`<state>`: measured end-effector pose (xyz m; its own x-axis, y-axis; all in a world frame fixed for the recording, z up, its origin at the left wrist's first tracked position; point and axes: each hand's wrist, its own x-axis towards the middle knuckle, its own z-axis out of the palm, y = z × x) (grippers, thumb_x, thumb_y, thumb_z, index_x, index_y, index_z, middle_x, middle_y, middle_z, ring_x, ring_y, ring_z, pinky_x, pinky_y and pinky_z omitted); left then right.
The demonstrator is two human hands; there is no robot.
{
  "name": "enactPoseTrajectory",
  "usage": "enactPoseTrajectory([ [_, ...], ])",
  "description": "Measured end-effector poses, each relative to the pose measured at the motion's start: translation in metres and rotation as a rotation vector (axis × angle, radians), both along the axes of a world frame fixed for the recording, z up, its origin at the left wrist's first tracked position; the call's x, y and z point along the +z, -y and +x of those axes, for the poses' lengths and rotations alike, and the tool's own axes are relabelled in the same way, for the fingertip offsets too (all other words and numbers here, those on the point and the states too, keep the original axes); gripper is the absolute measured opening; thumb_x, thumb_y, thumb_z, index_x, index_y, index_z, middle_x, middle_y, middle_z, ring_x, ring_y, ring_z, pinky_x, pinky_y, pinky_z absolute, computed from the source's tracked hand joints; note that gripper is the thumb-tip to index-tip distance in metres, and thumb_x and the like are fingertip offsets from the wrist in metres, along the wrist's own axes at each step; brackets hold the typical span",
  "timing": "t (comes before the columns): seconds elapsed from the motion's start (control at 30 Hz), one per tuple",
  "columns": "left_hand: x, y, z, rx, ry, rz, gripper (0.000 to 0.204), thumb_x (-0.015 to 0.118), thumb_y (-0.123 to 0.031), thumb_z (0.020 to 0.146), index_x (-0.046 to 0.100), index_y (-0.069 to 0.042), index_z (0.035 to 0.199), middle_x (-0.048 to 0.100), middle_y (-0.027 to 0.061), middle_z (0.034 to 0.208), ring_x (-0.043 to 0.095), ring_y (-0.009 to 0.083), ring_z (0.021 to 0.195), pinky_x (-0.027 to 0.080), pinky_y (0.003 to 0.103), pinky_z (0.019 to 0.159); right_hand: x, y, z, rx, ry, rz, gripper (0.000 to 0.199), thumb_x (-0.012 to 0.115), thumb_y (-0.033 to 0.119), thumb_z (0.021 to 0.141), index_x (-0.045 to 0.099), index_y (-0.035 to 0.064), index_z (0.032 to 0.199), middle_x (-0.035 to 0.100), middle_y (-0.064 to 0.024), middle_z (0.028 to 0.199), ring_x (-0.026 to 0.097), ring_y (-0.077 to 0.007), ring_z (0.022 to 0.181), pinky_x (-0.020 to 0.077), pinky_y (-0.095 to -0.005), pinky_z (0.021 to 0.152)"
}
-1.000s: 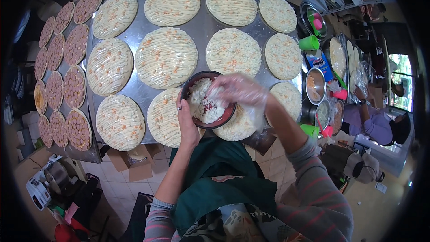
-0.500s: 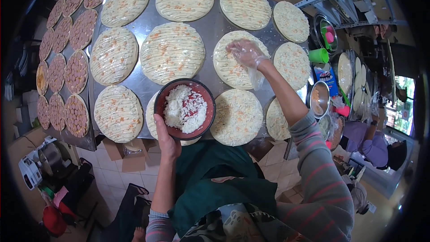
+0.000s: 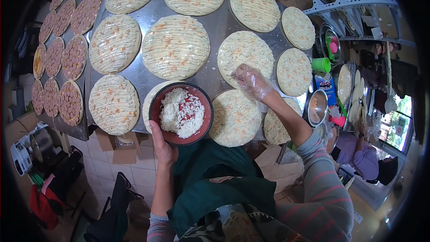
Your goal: Spreading shredded cheese onto prepared dough rounds on a metal prep table.
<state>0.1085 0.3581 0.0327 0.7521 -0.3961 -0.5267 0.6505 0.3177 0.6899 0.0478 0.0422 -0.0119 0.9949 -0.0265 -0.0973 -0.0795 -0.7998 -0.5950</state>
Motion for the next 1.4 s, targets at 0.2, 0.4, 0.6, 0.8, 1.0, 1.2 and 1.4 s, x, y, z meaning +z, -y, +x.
enactPoseTrajectory([
  [0.2, 0.003, 0.004, -0.004, 0.070, -0.045, -0.063, 0.056, 0.029, -0.044, 0.098, 0.032, -0.004, 0.137, 0.040, 0.0100, 0.136, 0.042, 0.0209, 0.123, 0.033, 0.037, 0.104, -0.005, 0.005, 0.014, -0.073, 0.042, 0.226, 0.014, 0.056, 0.002, 0.079, 0.057, 0.0033, 0.093, 0.054, -0.0135, 0.084, 0.056, -0.0307, 0.078, 0.0469, -0.0358, 0.069],
  [0.4, -0.001, 0.002, -0.007, 0.000, 0.025, 0.007, 0.065, 0.030, -0.055, 0.094, 0.027, -0.009, 0.140, 0.036, 0.0086, 0.139, 0.038, 0.0235, 0.126, 0.032, 0.041, 0.104, -0.002, 0.027, 0.036, -0.140, 0.038, -0.058, 0.014, 0.056, 0.003, 0.081, 0.062, 0.0058, 0.093, 0.059, -0.0135, 0.089, 0.059, -0.0303, 0.081, 0.0482, -0.0376, 0.070],
  [0.6, 0.006, 0.007, -0.009, 0.085, -0.030, -0.058, 0.057, 0.030, -0.045, 0.098, 0.032, -0.004, 0.137, 0.040, 0.0102, 0.136, 0.041, 0.0209, 0.123, 0.034, 0.038, 0.103, -0.012, 0.036, 0.035, -0.215, 0.037, -0.042, 0.021, 0.055, 0.000, 0.076, 0.062, 0.0061, 0.095, 0.059, -0.0135, 0.090, 0.059, -0.0301, 0.081, 0.0473, -0.0378, 0.076],
  [0.8, 0.007, 0.021, -0.009, 0.031, -0.006, -0.033, 0.063, 0.029, -0.053, 0.095, 0.029, -0.007, 0.139, 0.037, 0.0101, 0.139, 0.039, 0.0235, 0.125, 0.032, 0.040, 0.105, -0.006, 0.035, 0.046, -0.100, 0.068, -0.181, 0.020, 0.055, 0.002, 0.081, 0.064, 0.0067, 0.099, 0.062, -0.0111, 0.087, 0.061, -0.0242, 0.080, 0.0480, -0.0338, 0.072],
  [1.0, 0.001, 0.041, -0.005, 0.001, 0.086, 0.026, 0.061, 0.032, -0.049, 0.096, 0.031, -0.004, 0.137, 0.041, 0.0112, 0.136, 0.041, 0.0224, 0.124, 0.032, 0.038, 0.105, 0.111, -0.022, 0.049, -0.155, -0.346, 0.818, 0.019, 0.052, 0.010, 0.087, 0.063, 0.0000, 0.100, 0.064, -0.0130, 0.096, 0.061, -0.0168, 0.086, 0.0501, -0.0320, 0.079],
  [1.2, -0.021, 0.079, -0.019, -0.070, 0.139, 0.059, 0.054, 0.031, -0.043, 0.098, 0.033, -0.002, 0.134, 0.044, 0.0115, 0.130, 0.043, 0.0215, 0.119, 0.034, 0.036, 0.102, 0.067, -0.096, 0.006, 0.081, -0.003, 0.028, 0.036, 0.056, 0.017, 0.081, 0.052, -0.0024, 0.112, 0.061, -0.0210, 0.100, 0.057, -0.0379, 0.099, 0.0458, -0.0434, 0.088],
  [1.4, -0.030, 0.095, -0.020, -0.111, 0.226, 0.058, 0.054, 0.027, -0.037, 0.099, 0.026, 0.002, 0.137, 0.034, 0.0178, 0.136, 0.035, 0.0253, 0.125, 0.024, 0.036, 0.107, 0.058, -0.076, 0.024, 0.104, -0.397, 0.388, 0.036, 0.060, 0.012, 0.076, 0.051, 0.0022, 0.109, 0.059, -0.0192, 0.105, 0.056, -0.0397, 0.097, 0.0460, -0.0459, 0.083],
])
